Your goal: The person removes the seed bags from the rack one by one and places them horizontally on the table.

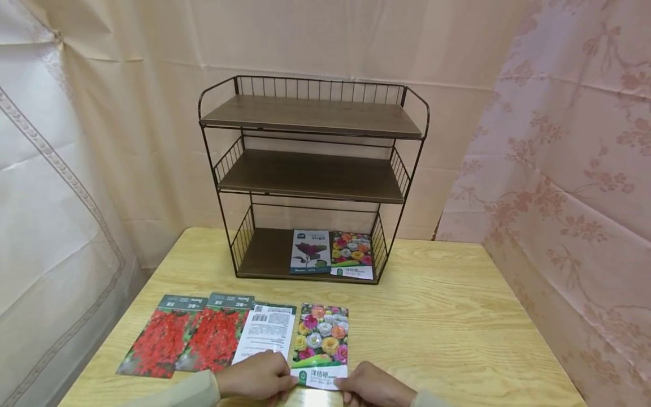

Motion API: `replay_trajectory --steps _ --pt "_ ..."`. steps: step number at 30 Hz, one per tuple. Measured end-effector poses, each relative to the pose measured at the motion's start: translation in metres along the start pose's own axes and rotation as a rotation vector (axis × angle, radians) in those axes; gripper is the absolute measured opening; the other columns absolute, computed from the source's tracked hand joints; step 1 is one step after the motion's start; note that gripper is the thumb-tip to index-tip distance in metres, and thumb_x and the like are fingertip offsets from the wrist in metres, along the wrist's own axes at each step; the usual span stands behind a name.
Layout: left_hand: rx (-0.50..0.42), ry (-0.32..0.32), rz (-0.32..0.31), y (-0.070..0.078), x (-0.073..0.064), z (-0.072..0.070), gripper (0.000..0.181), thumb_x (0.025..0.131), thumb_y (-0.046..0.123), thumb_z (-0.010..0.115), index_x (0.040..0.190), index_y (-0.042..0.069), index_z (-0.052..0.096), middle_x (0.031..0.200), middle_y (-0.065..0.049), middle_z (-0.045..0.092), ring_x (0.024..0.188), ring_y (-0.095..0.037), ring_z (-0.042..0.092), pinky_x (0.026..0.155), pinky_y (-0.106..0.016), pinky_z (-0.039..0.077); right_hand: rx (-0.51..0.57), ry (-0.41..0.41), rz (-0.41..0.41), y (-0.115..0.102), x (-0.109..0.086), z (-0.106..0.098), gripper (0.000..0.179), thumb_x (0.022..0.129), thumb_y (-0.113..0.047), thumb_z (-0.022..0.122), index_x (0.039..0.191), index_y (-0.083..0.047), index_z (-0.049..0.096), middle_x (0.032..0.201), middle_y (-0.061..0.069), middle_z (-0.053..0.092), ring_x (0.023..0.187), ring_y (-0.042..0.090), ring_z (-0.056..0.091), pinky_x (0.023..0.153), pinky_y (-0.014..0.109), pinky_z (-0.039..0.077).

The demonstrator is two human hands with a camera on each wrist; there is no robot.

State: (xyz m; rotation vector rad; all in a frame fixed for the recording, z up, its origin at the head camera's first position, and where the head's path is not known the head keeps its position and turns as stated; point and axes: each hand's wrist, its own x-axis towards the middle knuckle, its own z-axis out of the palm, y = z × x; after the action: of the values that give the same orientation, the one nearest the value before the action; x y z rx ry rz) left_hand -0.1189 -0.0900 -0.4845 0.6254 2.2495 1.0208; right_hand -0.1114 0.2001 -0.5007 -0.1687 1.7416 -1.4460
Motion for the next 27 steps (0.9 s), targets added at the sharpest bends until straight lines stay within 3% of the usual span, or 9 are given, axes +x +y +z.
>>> replay_trajectory --steps 6,11,16,21,27 --pt "-0.009 -0.012 0.003 0.0 0.0 -0.001 0.046 0.103 0.028 0.061 0.06 0.013 0.068 0.048 0.007 0.055 0.041 -0.008 0.04 0.052 -0.024 0.045 -0.028 0.036 0.007 0.001 0.0 -0.002 0.04 0.105 -0.024 0.059 0.07 -0.009 0.071 0.059 -0.007 0.058 0.046 -0.002 0.041 0.045 0.009 0.031" --pt "-0.033 -0.03 0.007 0.001 -0.001 -0.002 0.048 0.103 0.029 0.061 0.059 0.012 0.068 0.047 0.006 0.055 0.04 -0.008 0.039 0.053 -0.024 0.045 -0.07 0.044 0.01 0.001 0.0 -0.002 0.041 0.104 -0.027 0.062 0.067 -0.012 0.07 0.057 -0.007 0.058 0.045 -0.002 0.041 0.044 0.01 0.031" --pt "-0.054 -0.035 0.027 0.002 0.0 -0.004 0.046 0.103 0.029 0.061 0.061 0.013 0.069 0.048 0.007 0.054 0.042 -0.007 0.038 0.05 -0.023 0.041 -0.065 0.017 -0.002 -0.003 -0.004 -0.003 0.041 0.102 -0.027 0.064 0.064 -0.013 0.068 0.056 -0.008 0.058 0.045 -0.002 0.043 0.044 0.01 0.033" --pt "-0.078 -0.025 0.051 0.001 0.001 -0.007 0.04 0.102 0.027 0.062 0.065 0.013 0.07 0.051 0.008 0.054 0.043 -0.006 0.036 0.046 -0.023 0.031 0.008 -0.029 0.013 -0.013 -0.007 -0.008 0.04 0.103 -0.028 0.062 0.066 -0.012 0.064 0.056 -0.007 0.059 0.041 -0.004 0.044 0.039 0.01 0.032" --pt "-0.16 0.019 0.089 -0.001 0.008 -0.02 0.035 0.104 0.023 0.059 0.075 0.01 0.074 0.058 0.002 0.062 0.048 -0.006 0.047 0.049 -0.023 0.039 -0.028 -0.021 -0.034 -0.026 -0.005 -0.017 0.039 0.106 -0.027 0.055 0.071 -0.011 0.061 0.058 -0.003 0.062 0.039 -0.003 0.042 0.037 0.012 0.033"
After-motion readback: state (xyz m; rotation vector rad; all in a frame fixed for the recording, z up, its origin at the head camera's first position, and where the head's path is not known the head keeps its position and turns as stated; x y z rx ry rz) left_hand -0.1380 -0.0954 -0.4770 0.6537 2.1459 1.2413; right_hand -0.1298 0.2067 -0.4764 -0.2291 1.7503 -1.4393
